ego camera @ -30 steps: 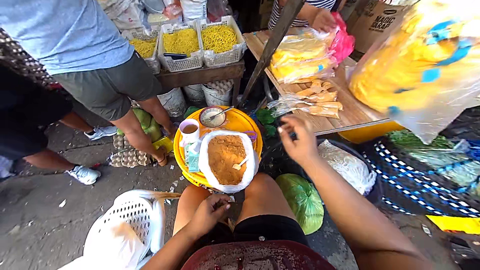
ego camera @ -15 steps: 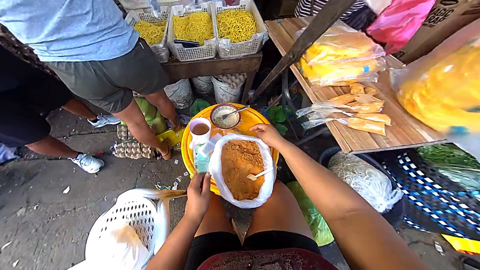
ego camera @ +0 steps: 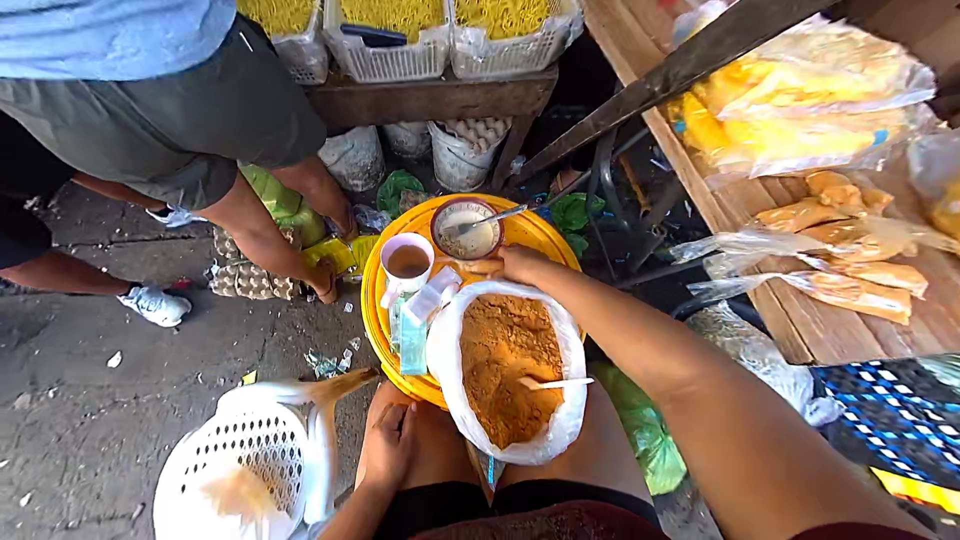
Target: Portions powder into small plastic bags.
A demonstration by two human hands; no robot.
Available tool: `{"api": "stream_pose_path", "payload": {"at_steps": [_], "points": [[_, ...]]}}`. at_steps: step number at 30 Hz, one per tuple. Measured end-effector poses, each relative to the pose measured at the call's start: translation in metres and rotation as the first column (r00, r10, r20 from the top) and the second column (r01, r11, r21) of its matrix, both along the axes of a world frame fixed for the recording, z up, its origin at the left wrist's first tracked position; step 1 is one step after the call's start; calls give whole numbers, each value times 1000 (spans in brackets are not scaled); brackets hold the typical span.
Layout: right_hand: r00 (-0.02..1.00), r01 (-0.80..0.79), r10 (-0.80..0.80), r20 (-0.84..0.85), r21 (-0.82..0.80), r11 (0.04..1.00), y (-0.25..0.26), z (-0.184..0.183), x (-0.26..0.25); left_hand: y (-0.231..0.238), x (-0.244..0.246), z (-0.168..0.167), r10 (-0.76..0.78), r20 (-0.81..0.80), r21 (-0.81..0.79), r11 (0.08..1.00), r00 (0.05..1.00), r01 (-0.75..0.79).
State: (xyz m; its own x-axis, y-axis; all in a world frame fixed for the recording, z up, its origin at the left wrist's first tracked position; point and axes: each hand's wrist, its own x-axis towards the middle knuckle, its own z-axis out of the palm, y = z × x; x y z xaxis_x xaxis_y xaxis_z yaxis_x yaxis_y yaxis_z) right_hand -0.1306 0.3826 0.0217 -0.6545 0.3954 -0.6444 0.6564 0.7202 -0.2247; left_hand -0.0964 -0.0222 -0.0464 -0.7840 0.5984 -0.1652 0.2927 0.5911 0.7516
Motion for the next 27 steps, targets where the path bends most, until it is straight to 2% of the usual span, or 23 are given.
{"api": "stream_pose_path", "payload": {"at_steps": [3,9,15,20,23,27], "points": [[998,-53,55,-35,37,998,4,-14,5,-1,3,-1,-3,5,-20,1000,1000,3],[987,-74,66,-147,-43,996,17,-12,5,1,5,-4,-25,-107,-32,999,994,22],[964,-15,3,-264,-44,999,21,-11,5,1,5,-7,-26,-104,-43,999,994,21],[943,-1,-42,-330,-128,992,19,-18,1,1,5,-9,-41,-108,-61,998,993,34],[967,-14,-36,-252,-193,981,14,-17,-3,0,3,-7,-46,-79,-73,997,996,40],[972,-80,51,-229,-116,990,13,-24,-6,0,2,-5,-50,-100,-75,996,994,43]]}}
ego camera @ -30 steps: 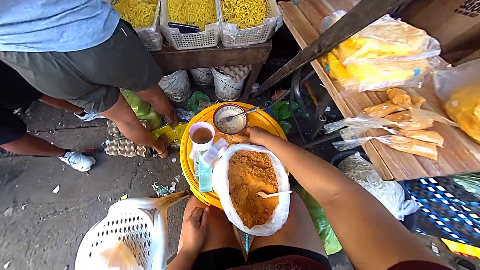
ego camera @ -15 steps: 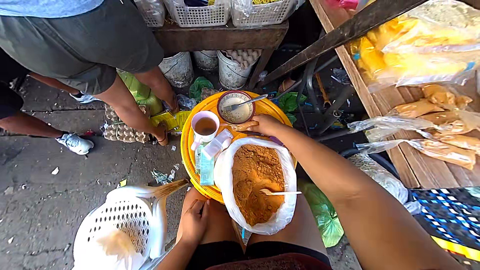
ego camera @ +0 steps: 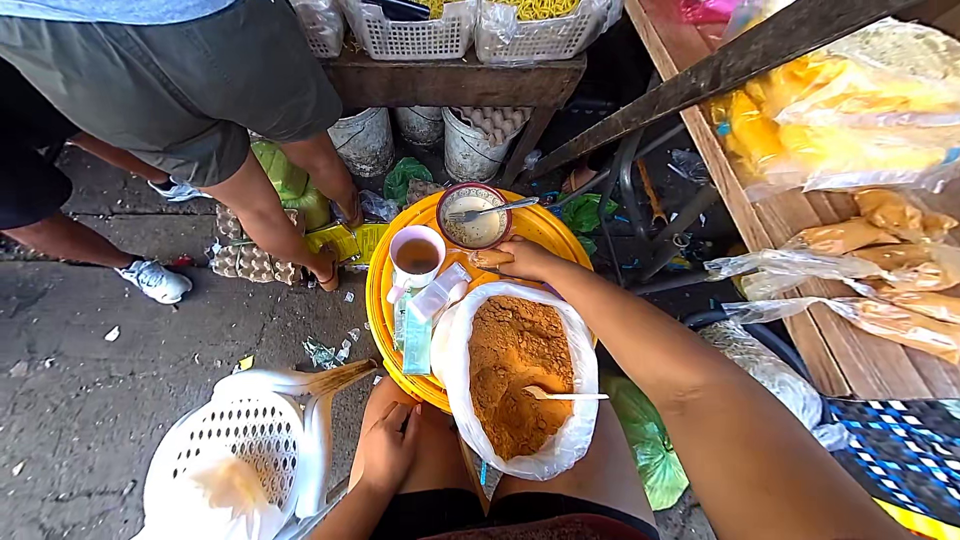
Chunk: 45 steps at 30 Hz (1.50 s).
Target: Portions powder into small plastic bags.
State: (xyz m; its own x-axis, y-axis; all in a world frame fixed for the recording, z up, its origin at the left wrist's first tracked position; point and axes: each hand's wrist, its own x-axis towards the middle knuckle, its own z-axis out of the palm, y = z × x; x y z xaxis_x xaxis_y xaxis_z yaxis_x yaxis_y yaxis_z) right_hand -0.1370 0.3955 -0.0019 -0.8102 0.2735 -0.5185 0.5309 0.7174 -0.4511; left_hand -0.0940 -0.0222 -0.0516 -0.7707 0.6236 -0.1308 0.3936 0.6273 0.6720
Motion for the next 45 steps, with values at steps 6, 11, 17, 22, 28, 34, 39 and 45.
{"api": "stream_pose_path", "payload": {"at_steps": [6,11,17,22,28,34,39,45], "points": [[999,-41,41,-5,24,999,8,-4,-2,-1,-2,0,-5,26,-19,1000,1000,6],[1000,-12,12,20,18,1000,7,-2,-4,-2,-2,1,-9,47,-5,1000,999,10],[995,-19,24,-92,54,998,3,-5,-2,-4,-2,-4,-7,19,10,1000,1000,7],[986,-130,146,-74,189,973,1,5,3,-4,-3,-1,-3,27,-1,1000,1000,3],[969,-220,243,-45,296,930,-9,24,15,-5,-1,1,-11,37,-13,1000,999,12],[970,-243,238,54,282,928,-16,48,15,-7,-2,10,-18,111,-99,995,994,29],[968,-248,245,47,270,930,-16,66,14,-9,-1,12,-8,139,-94,995,990,21],[964,-264,238,118,313,912,-24,92,14,-7,-2,17,-24,170,-134,990,985,48]]}}
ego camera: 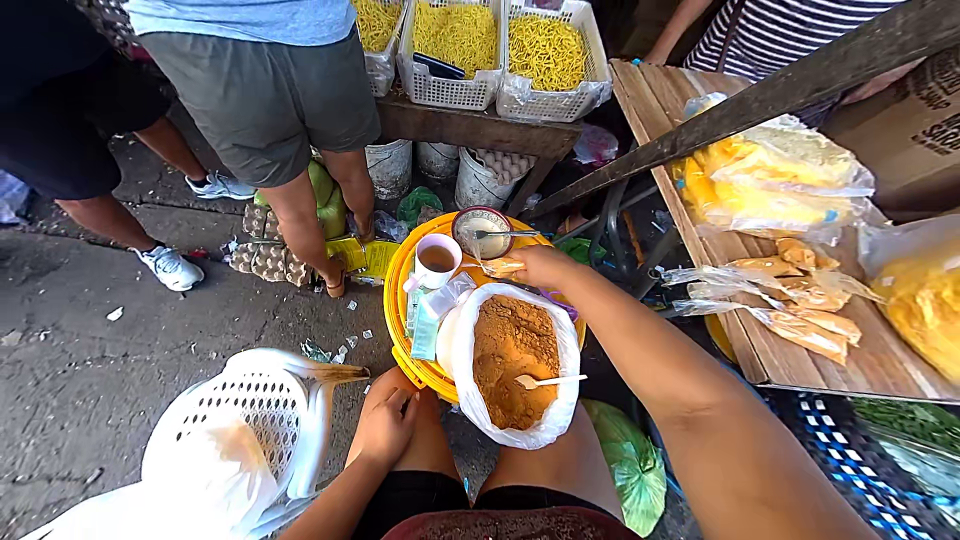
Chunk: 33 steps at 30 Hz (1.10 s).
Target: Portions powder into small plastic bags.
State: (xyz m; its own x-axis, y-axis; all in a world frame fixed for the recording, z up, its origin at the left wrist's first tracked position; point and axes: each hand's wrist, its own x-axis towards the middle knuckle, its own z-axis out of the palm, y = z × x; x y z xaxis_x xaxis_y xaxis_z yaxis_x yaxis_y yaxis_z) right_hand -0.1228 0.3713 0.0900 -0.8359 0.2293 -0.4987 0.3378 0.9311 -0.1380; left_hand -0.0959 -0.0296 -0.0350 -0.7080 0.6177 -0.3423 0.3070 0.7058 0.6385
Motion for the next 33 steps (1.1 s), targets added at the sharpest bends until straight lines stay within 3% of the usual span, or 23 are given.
{"api": "stream_pose_path", "payload": {"at_steps": [6,9,13,16,19,21,23,25,27,29,31,33], "points": [[998,52,-53,14,110,993,5,27,18,0,0,-3,-17,-6,-29,999,1000,17],[988,150,-154,12,144,978,-11,60,38,-3,3,-4,5,-42,-13,1000,999,-6],[951,278,-259,-169,102,955,-47,107,103,-2,4,-3,78,-32,144,987,996,-73],[916,336,-334,-223,-32,941,-68,135,174,-5,2,3,192,56,232,952,980,-200],[818,362,-481,-316,-367,857,-76,124,250,7,7,31,291,124,445,838,949,-315],[716,339,-617,-327,-610,716,-82,103,287,27,19,70,197,171,579,773,965,-260],[576,271,-771,-272,-826,494,-99,81,306,45,34,107,-43,106,662,748,993,-38],[473,141,-857,-205,-942,303,-114,68,309,71,45,135,-299,21,679,705,954,206],[466,56,-866,-181,-971,233,-128,62,309,97,57,159,-475,37,663,670,879,334],[467,5,-866,-178,-979,204,-143,59,308,121,73,176,-568,97,682,636,818,361],[446,-19,-882,-151,-987,160,-162,52,303,139,90,189,-601,182,739,605,778,295],[452,8,-882,-132,-988,151,-181,42,299,148,105,196,-558,297,783,607,775,136]]}}
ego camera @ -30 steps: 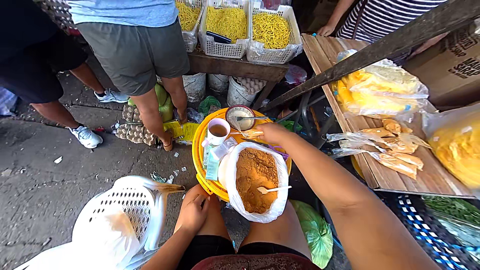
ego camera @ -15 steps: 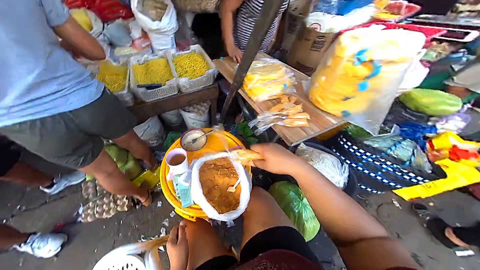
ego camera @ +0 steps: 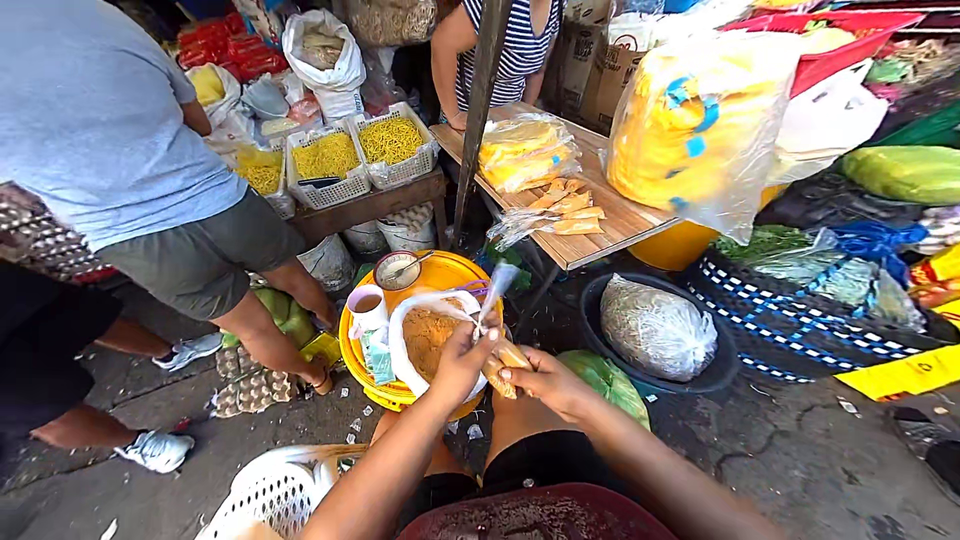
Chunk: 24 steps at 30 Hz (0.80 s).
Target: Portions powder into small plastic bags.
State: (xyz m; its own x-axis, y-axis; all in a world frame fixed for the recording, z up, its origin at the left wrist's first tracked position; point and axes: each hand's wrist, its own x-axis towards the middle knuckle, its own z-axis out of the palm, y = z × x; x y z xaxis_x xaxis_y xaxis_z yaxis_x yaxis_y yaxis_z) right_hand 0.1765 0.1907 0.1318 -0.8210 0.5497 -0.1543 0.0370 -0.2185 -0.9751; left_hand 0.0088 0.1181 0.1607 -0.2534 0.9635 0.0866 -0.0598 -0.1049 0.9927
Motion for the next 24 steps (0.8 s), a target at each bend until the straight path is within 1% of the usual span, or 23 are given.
{"api": "stream_pose_path", "payload": {"at_steps": [2,4,5,8,11,12,14,16,18,20,21,22,24], "points": [[998,-64,62,20,74,995,-15,-11,1,2,13,2,119,141,-10,993,983,-119],[996,-88,85,28,204,975,-19,-15,5,0,18,2,149,235,-9,988,961,-151],[997,-74,65,44,259,963,-17,-17,7,-2,18,0,153,240,-1,988,959,-157],[995,50,-82,57,425,904,-7,-16,10,-7,18,-5,181,177,16,982,967,-186],[980,194,-187,-65,513,836,-5,3,10,-12,22,-9,169,102,14,985,980,-171],[972,230,-214,-94,546,805,-5,7,9,-14,24,-12,149,60,8,989,987,-150],[959,266,-270,-84,600,755,-5,11,8,-20,31,-21,91,-68,-27,995,994,-93],[955,262,-290,-57,615,744,-4,12,7,-29,37,-31,19,-190,-93,995,982,-37],[957,268,-280,-78,604,750,-7,9,3,-38,39,-46,-8,-247,-112,993,969,-20],[966,249,-245,-83,562,789,-14,10,0,-46,39,-64,10,-215,-62,998,977,-24],[976,211,-209,-65,531,821,-17,13,0,-49,39,-71,4,-181,-32,999,983,-10],[988,148,-154,-29,501,852,-18,17,1,-52,38,-76,-15,-135,-5,1000,991,15],[999,-26,8,43,433,901,-14,22,3,-58,38,-82,-63,-59,22,998,996,64]]}}
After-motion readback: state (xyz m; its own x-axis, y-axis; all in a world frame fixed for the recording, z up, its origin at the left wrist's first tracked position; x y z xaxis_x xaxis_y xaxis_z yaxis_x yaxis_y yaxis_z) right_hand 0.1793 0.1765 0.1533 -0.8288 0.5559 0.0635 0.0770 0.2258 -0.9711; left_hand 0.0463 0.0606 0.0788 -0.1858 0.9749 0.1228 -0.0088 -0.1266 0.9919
